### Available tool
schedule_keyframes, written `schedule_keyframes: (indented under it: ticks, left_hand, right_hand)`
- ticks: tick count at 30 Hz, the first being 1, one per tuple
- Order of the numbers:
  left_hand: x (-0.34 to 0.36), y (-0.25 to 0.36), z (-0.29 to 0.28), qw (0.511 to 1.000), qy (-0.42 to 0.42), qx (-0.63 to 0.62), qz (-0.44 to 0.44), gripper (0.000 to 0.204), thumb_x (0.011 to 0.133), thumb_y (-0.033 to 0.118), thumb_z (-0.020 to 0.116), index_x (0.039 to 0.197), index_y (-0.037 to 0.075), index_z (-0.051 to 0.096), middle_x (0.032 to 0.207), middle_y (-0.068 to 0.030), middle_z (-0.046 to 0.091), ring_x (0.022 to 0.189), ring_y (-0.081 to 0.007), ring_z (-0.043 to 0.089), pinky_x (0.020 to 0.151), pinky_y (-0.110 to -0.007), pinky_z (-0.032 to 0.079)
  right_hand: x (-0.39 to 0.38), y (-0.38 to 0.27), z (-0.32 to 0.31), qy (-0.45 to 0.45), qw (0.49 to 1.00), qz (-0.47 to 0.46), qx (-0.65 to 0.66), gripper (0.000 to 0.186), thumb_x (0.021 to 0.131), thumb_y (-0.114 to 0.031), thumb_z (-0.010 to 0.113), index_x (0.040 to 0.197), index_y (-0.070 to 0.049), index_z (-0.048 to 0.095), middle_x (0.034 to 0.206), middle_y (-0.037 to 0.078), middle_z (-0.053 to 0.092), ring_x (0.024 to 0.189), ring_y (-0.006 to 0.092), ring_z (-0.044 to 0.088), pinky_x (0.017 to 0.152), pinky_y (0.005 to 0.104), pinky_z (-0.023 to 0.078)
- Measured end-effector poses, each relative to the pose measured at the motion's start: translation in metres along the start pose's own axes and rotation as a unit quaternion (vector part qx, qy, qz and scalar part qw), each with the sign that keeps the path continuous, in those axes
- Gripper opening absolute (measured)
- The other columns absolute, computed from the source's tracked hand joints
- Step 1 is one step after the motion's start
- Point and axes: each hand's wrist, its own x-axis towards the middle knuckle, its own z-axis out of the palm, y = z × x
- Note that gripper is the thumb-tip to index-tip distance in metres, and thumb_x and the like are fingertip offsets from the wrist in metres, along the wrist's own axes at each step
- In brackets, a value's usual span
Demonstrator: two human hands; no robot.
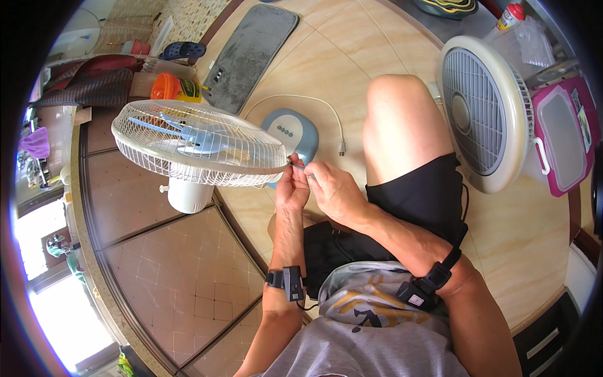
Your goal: The person uses a screwdriver to tighten screws on the base and front grill of a white pedestal fan. They adjust the fan's position and reattach the front grill to the base.
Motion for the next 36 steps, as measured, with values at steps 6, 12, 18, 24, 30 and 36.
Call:
schedule_keyframes:
  ticks: [6, 12, 18, 24, 30, 36]
  left_hand:
    - [0.004, 0.002, -0.006, 1.000, -0.009, -0.015, -0.001, 0.020, 0.104, 0.011, 0.053, 0.119, 0.001, 0.062, 0.115, -0.0121, 0.071, 0.105, -0.0217, 0.069, 0.096, -0.035, 0.059]
    - [0.004, 0.004, -0.007, 1.000, 0.006, -0.010, -0.001, 0.020, 0.103, 0.009, 0.054, 0.118, 0.000, 0.062, 0.115, -0.0124, 0.071, 0.106, -0.0219, 0.069, 0.096, -0.034, 0.059]
    - [0.002, 0.003, -0.006, 1.000, 0.005, -0.002, 0.006, 0.020, 0.103, 0.011, 0.054, 0.119, 0.001, 0.061, 0.115, -0.0117, 0.071, 0.107, -0.0206, 0.069, 0.097, -0.034, 0.059]
    - [-0.002, 0.000, 0.001, 1.000, 0.009, -0.001, 0.005, 0.020, 0.105, 0.013, 0.051, 0.118, 0.002, 0.061, 0.116, -0.0098, 0.071, 0.107, -0.0198, 0.067, 0.097, -0.034, 0.057]
    - [-0.011, -0.005, 0.008, 0.998, -0.050, -0.006, -0.028, 0.025, 0.108, 0.018, 0.044, 0.120, 0.004, 0.060, 0.117, -0.0073, 0.069, 0.108, -0.0190, 0.064, 0.099, -0.036, 0.053]
    - [-0.010, -0.006, 0.008, 0.999, -0.035, 0.012, 0.002, 0.024, 0.108, 0.017, 0.045, 0.123, 0.005, 0.059, 0.118, -0.0061, 0.068, 0.105, -0.0196, 0.063, 0.097, -0.037, 0.053]
  right_hand:
    - [0.000, -0.001, -0.001, -0.003, 1.000, 0.016, 0.003, 0.019, 0.090, 0.001, 0.060, 0.107, -0.002, 0.054, 0.098, 0.020, 0.063, 0.088, 0.0425, 0.064, 0.074, 0.0482, 0.052]
    - [0.001, 0.000, -0.001, -0.004, 1.000, 0.020, 0.000, 0.019, 0.090, 0.001, 0.060, 0.108, -0.003, 0.054, 0.099, 0.020, 0.063, 0.088, 0.0420, 0.064, 0.074, 0.0477, 0.053]
    - [0.002, 0.000, 0.000, -0.001, 1.000, 0.027, -0.001, 0.019, 0.090, 0.001, 0.060, 0.107, -0.004, 0.054, 0.099, 0.019, 0.063, 0.088, 0.0415, 0.064, 0.074, 0.0471, 0.053]
    - [-0.001, 0.005, 0.001, -0.048, 0.997, -0.020, -0.063, 0.018, 0.091, -0.002, 0.057, 0.109, 0.000, 0.054, 0.100, 0.018, 0.062, 0.089, 0.0399, 0.064, 0.073, 0.0459, 0.054]
    - [0.000, 0.005, 0.001, -0.044, 0.984, -0.118, -0.127, 0.033, 0.091, 0.000, 0.053, 0.124, 0.003, 0.053, 0.112, 0.018, 0.057, 0.091, 0.0378, 0.065, 0.075, 0.0441, 0.056]
    - [0.001, -0.002, -0.002, -0.072, 0.968, -0.136, -0.198, 0.031, 0.092, -0.006, 0.056, 0.122, 0.003, 0.054, 0.109, 0.020, 0.058, 0.088, 0.0359, 0.066, 0.070, 0.0431, 0.057]
